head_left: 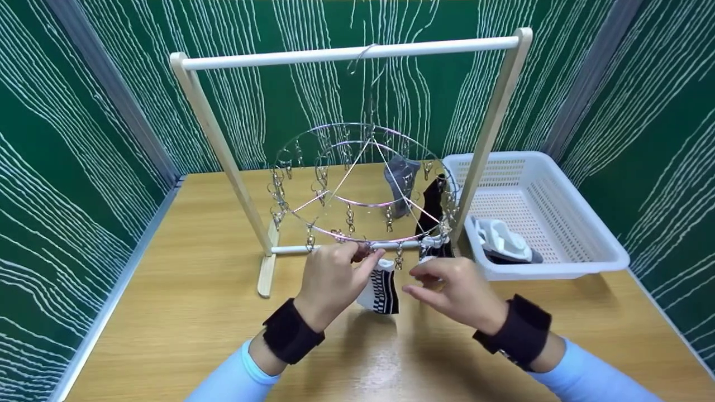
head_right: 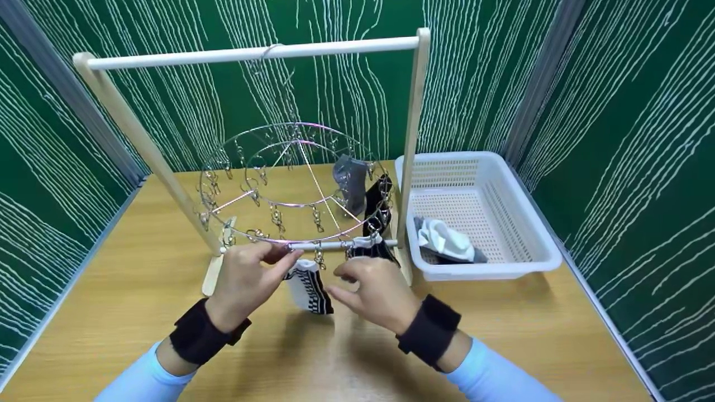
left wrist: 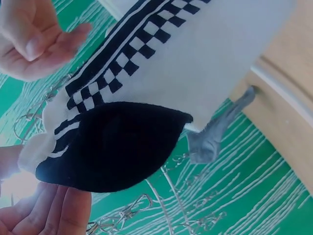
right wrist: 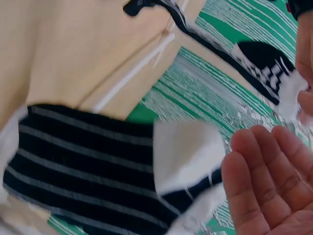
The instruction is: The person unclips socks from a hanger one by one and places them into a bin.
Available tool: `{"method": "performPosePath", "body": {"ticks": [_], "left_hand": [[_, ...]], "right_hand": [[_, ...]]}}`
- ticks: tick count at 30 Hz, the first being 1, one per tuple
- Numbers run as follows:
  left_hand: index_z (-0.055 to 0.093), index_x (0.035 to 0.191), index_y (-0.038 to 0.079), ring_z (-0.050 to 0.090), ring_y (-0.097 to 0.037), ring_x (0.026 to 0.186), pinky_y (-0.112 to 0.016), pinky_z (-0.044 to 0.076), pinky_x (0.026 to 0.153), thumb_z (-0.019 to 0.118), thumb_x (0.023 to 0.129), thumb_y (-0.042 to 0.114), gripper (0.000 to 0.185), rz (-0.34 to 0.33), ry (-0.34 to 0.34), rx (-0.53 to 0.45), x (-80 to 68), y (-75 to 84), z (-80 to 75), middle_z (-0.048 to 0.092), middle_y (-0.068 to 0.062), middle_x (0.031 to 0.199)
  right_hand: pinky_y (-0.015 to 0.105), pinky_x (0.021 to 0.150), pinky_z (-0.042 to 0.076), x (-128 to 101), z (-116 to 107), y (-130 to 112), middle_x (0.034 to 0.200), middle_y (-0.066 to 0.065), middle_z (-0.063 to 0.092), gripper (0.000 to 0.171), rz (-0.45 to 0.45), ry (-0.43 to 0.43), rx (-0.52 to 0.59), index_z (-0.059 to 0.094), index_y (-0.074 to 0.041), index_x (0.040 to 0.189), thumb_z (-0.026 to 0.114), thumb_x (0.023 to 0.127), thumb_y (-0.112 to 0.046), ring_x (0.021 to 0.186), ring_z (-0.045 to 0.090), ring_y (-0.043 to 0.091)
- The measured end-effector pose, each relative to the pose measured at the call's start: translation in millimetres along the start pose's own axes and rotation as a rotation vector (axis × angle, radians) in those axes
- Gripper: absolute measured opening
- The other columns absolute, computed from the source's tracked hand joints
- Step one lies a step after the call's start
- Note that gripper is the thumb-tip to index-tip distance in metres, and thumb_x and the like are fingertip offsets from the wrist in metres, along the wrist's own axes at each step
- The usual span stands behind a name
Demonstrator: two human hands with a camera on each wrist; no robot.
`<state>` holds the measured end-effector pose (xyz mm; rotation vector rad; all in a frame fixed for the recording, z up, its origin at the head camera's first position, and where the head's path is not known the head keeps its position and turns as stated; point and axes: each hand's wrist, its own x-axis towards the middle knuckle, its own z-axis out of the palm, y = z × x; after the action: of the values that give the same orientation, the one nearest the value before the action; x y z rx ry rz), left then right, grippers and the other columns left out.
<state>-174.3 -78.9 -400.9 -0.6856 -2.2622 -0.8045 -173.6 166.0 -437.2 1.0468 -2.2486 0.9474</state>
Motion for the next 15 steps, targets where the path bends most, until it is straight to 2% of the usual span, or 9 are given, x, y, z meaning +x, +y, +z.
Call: {"method": "performPosePath", "body": {"ticks": [7, 12, 15], "left_hand": [[0.08, 0.086, 0.003, 0.059, -0.01, 0.053, -0.017, 0.036, 0.052, 0.084, 0.097, 0.022, 0.022, -0.009, -0.005, -0.024, 0.7, 0.4, -1.0, 0.08, -0.005, 0.076], [0.079, 0.085, 0.003, 0.058, -0.011, 0.054, -0.019, 0.038, 0.052, 0.084, 0.096, 0.02, 0.021, -0.002, -0.008, -0.023, 0.7, 0.7, -1.1, 0.08, -0.006, 0.076], [0.079, 0.086, 0.003, 0.058, -0.011, 0.053, -0.02, 0.039, 0.052, 0.084, 0.096, 0.02, 0.02, -0.002, -0.01, -0.024, 0.1, 0.4, -1.2, 0.08, -0.006, 0.076]], "right_hand": [[0.033, 0.068, 0.066, -0.1, 20.4, 6.7, 0.087, 0.011, 0.082, 0.016, 0.092, -0.121, 0.015, 0.082, 0.0, 0.1, 0.088, 0.089, -0.011, 0.073, 0.077, 0.02], [0.034, 0.073, 0.067, 1.5, 32.9, 13.2, 0.085, 0.01, 0.081, 0.013, 0.178, -0.218, 0.116, 0.08, -0.003, 0.093, 0.085, 0.093, -0.015, 0.075, 0.078, 0.021], [0.031, 0.072, 0.065, 2.6, 38.7, 16.9, 0.081, 0.006, 0.079, 0.015, 0.228, -0.263, 0.201, 0.075, -0.007, 0.085, 0.083, 0.096, -0.015, 0.073, 0.075, 0.015]]}}
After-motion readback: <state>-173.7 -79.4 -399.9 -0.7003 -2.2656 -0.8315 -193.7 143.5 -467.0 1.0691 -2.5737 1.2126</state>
